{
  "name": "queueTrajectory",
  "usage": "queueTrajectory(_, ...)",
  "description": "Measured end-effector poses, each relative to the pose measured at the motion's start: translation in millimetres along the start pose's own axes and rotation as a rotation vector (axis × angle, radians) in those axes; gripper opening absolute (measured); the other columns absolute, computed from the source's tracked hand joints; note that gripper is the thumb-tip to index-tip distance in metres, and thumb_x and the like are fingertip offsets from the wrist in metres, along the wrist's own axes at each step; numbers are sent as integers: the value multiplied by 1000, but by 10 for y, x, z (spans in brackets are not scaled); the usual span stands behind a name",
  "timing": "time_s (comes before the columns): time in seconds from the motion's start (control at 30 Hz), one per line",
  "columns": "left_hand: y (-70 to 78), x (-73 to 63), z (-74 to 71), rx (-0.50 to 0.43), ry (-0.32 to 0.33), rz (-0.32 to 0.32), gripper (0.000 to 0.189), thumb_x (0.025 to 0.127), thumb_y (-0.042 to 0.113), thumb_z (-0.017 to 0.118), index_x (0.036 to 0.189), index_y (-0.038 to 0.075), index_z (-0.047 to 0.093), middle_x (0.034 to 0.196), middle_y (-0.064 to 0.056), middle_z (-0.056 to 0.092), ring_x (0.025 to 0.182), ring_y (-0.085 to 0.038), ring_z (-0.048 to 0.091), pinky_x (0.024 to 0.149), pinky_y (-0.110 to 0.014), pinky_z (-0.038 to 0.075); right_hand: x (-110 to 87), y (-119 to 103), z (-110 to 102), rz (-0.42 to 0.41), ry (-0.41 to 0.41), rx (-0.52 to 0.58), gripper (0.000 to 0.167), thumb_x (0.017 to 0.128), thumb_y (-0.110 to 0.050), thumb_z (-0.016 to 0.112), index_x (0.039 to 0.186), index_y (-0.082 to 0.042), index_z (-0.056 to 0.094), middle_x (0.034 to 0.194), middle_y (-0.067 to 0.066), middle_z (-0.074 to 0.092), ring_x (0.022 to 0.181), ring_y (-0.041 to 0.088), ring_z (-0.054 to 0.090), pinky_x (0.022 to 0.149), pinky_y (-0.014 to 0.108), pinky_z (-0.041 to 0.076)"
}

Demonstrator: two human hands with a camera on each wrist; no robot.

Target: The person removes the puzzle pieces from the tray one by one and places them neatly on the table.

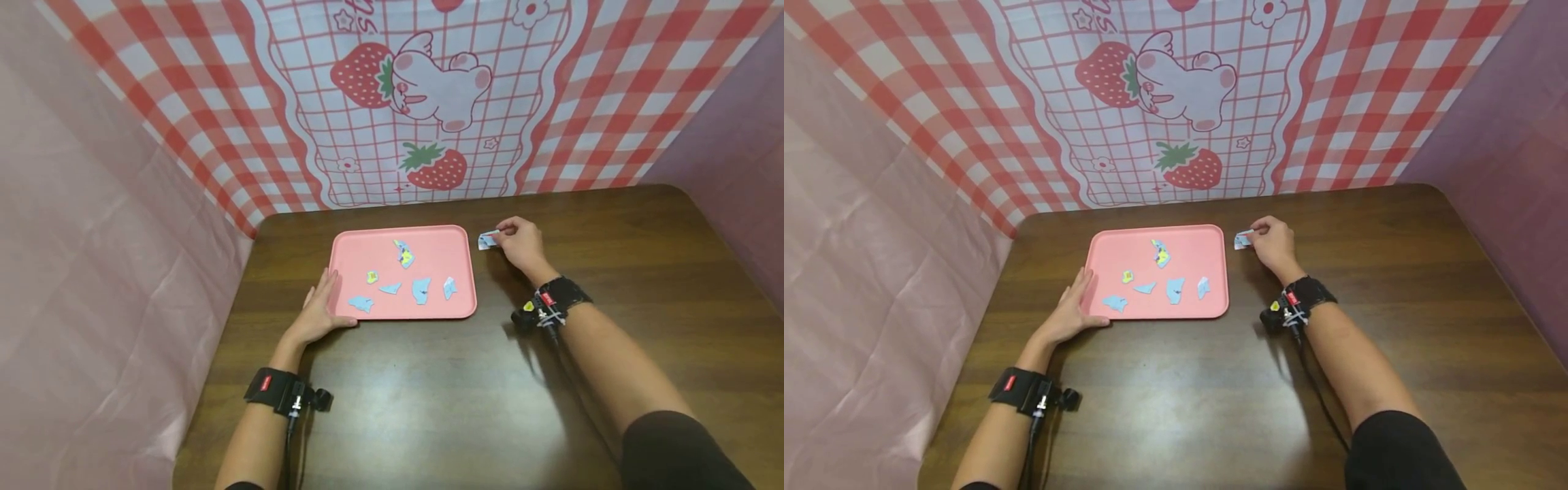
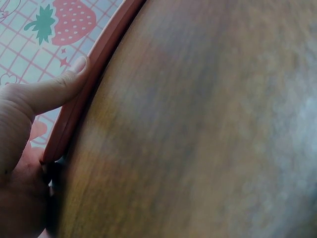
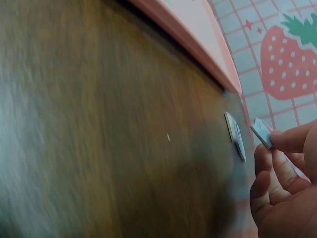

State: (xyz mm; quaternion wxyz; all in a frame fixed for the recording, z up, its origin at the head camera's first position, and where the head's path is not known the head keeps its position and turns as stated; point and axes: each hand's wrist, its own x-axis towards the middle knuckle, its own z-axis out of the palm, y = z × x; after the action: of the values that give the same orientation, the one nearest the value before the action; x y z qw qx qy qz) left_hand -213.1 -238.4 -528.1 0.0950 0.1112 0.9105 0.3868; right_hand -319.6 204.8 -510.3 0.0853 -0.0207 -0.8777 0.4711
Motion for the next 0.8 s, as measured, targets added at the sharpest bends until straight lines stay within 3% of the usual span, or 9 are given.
queueTrajectory(0.2, 4, -6, -6, -14, -7, -21, 119, 76, 33, 90, 163, 7, 13, 169, -14, -3, 154, -32, -2, 121, -51, -5, 51, 102, -138, 55, 65, -71, 19, 91, -12, 69, 104, 1, 71, 85, 11, 72, 63, 1, 55, 65, 24, 41)
queueTrajectory(0.43, -3, -3, -5, -5, -4, -25, 119, 76, 33, 90, 163, 7, 12, 169, -14, -3, 154, -31, -2, 121, -50, -5, 54, 158, -243, 98, 87, -105, 21, 91, -12, 69, 105, 3, 71, 89, 15, 74, 63, 2, 56, 67, 26, 41)
queueTrajectory(0.6, 0, -4, -6, -7, -3, -22, 119, 76, 32, 90, 162, 6, 13, 169, -14, -2, 154, -31, -2, 121, -50, -5, 60, 184, -233, 78, 74, -153, 20, 91, -12, 68, 103, 4, 70, 95, 20, 74, 78, 23, 65, 73, 34, 46)
queueTrajectory(0.8, -1, 1, -7, -1, -1, -13, 118, 76, 33, 90, 162, 6, 13, 169, -15, -2, 154, -29, -2, 121, -50, -4, 58, 179, -219, 27, 60, -221, 20, 88, -10, 64, 100, 6, 68, 98, 25, 71, 96, 45, 62, 86, 53, 48)
